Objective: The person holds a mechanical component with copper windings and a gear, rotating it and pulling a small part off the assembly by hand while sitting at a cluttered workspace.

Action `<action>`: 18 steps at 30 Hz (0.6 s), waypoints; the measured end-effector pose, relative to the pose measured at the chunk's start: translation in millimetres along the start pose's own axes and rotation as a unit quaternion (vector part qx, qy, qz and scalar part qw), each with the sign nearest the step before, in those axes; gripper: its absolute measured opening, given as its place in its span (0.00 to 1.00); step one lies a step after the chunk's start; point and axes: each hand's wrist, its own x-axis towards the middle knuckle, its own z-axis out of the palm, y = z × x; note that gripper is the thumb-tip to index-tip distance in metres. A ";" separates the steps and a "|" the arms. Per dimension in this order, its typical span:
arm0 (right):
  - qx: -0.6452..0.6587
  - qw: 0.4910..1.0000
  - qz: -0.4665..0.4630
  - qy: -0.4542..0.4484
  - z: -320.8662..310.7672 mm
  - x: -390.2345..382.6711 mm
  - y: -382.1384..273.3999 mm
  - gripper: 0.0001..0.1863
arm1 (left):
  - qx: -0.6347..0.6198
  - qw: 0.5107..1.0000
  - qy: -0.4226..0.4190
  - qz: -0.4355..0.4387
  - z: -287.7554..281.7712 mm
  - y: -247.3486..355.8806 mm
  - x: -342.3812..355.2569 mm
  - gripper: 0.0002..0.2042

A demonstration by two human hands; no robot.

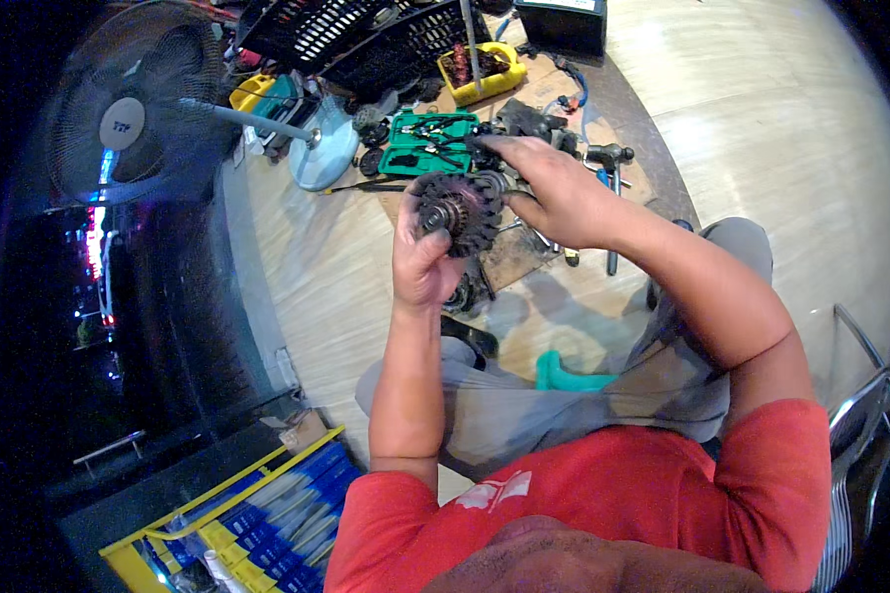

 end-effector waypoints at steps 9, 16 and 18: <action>0.071 0.986 0.061 -0.139 -6.6 -2.8 6.6 0.22 | 0.064 0.995 -0.062 -0.040 -1.2 -6.3 -0.5 0.40; -0.023 0.995 -0.007 -0.093 -21.5 1.1 10.6 0.10 | 0.044 0.996 -0.044 -0.056 2.9 -1.2 1.3 0.41; -0.035 0.996 -0.008 -0.079 -23.5 2.7 10.5 0.10 | 0.042 0.996 -0.058 -0.055 -0.4 0.4 3.2 0.41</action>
